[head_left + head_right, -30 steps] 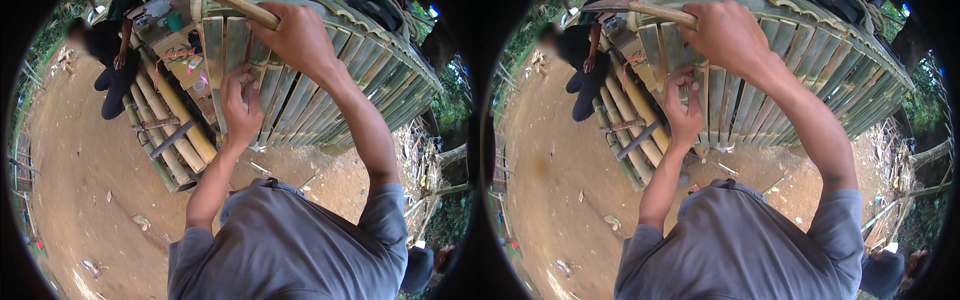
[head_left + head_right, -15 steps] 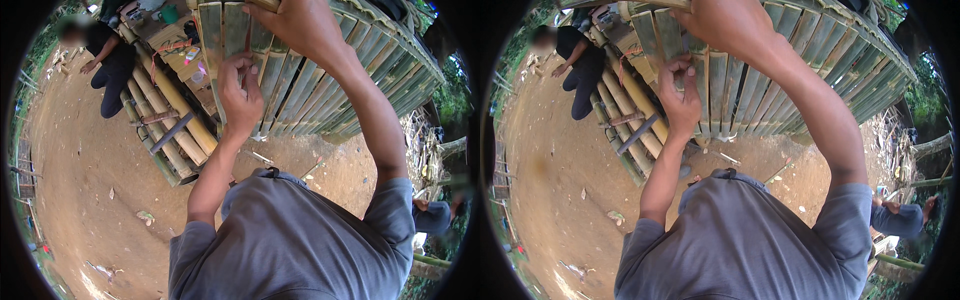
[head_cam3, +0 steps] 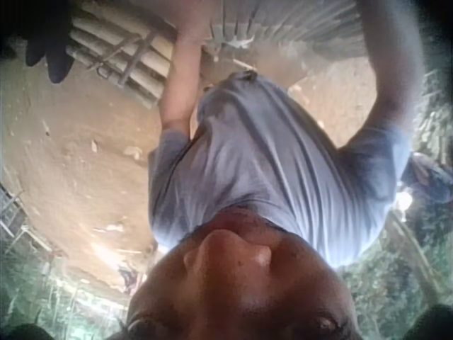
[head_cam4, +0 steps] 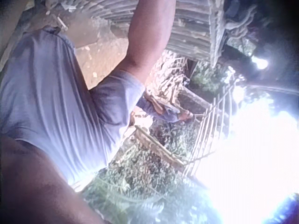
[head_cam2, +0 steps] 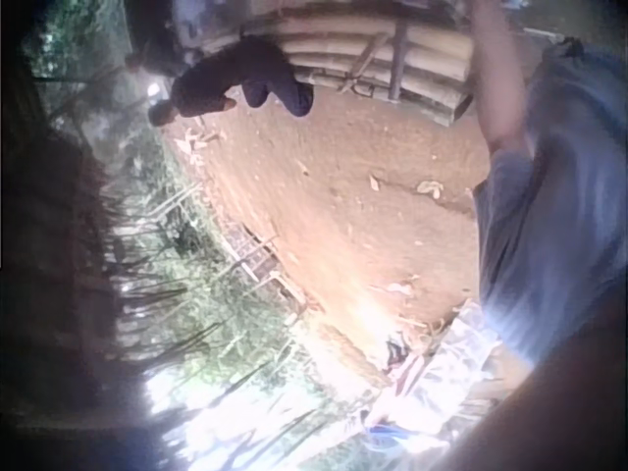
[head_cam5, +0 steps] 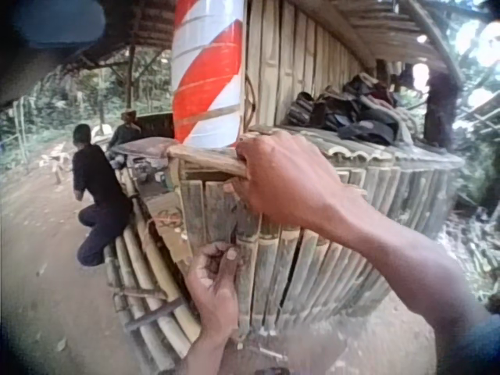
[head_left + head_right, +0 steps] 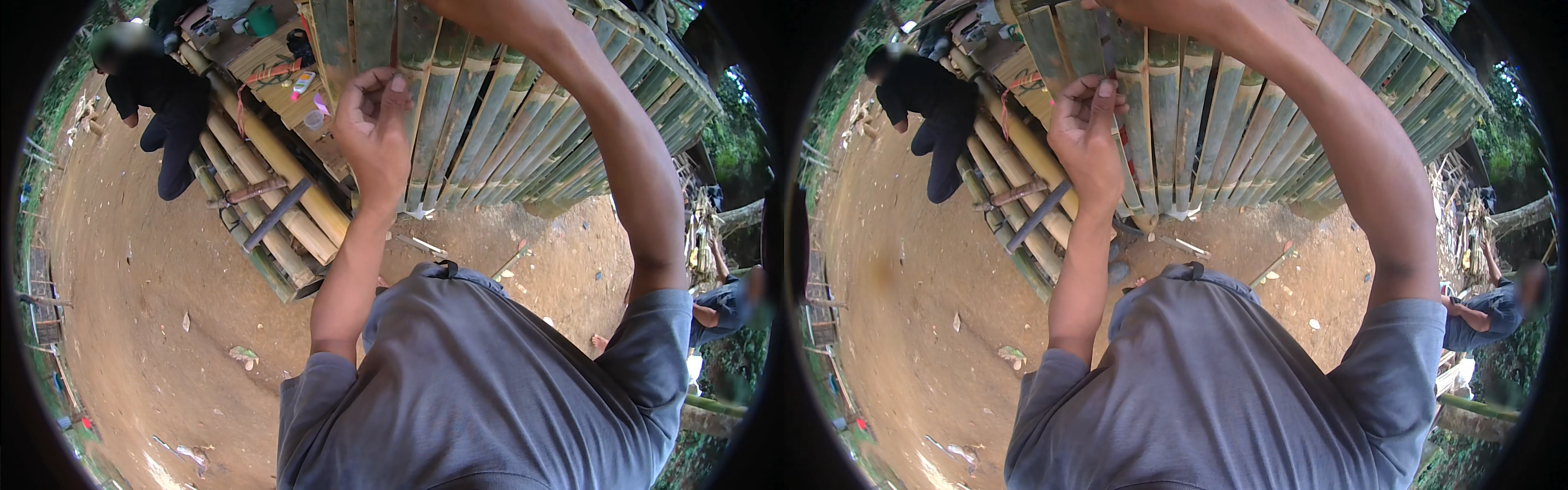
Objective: The person uses a small axe to split and shape bamboo poles while constructing a bamboo wall or fence. They repeatedly strike the bamboo to create flat surfaces and fit the pieces together, occasionally adjusting the position of the poles.
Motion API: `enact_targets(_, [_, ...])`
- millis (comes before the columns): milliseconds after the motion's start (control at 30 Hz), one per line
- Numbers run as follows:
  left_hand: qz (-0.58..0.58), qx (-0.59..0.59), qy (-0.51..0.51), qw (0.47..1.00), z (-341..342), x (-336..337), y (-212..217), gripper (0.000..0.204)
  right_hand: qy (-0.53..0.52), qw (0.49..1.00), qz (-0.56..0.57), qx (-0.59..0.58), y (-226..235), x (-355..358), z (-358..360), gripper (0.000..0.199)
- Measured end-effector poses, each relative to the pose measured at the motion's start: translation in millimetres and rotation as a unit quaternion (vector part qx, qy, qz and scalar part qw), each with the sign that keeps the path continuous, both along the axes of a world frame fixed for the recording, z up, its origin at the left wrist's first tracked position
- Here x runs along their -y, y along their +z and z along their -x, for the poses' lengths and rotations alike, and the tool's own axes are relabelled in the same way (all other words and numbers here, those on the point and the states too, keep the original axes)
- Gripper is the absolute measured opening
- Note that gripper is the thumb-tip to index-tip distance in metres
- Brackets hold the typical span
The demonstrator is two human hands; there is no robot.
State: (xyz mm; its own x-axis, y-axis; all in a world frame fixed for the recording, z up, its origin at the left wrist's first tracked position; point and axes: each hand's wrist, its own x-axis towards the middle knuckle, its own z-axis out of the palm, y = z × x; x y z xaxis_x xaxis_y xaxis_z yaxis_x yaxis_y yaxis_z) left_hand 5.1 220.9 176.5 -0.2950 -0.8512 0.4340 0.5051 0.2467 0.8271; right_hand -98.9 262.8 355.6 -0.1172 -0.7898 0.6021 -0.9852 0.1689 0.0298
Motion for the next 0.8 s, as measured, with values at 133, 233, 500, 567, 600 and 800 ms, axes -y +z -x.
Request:
enact_targets(133, [-0.028,-0.055,-0.005,0.998,5,4,0,0.016,-0.002,0.999,-0.041,0.031,14,-12,-4,0.030])
enact_targets(233, [-0.032,-0.061,0.007,0.998,5,6,-4,0.017,-0.005,0.999,-0.047,0.010,14,-11,1,0.028])
enact_targets(500, [-0.070,-0.093,-0.005,0.993,-1,7,13,0.018,0.040,0.997,-0.063,-0.004,17,-7,9,0.029])
enact_targets(567, [-0.070,-0.106,-0.015,0.992,1,9,22,0.020,0.035,0.998,-0.058,-0.014,17,-3,9,0.030])
enact_targets(600, [-0.074,-0.109,-0.028,0.991,0,7,25,0.021,0.031,0.998,-0.061,-0.001,19,-4,6,0.030])
enact_targets(800, [-0.074,-0.142,-0.088,0.983,2,9,37,0.031,0.027,0.998,-0.034,0.043,15,-11,0,0.034])
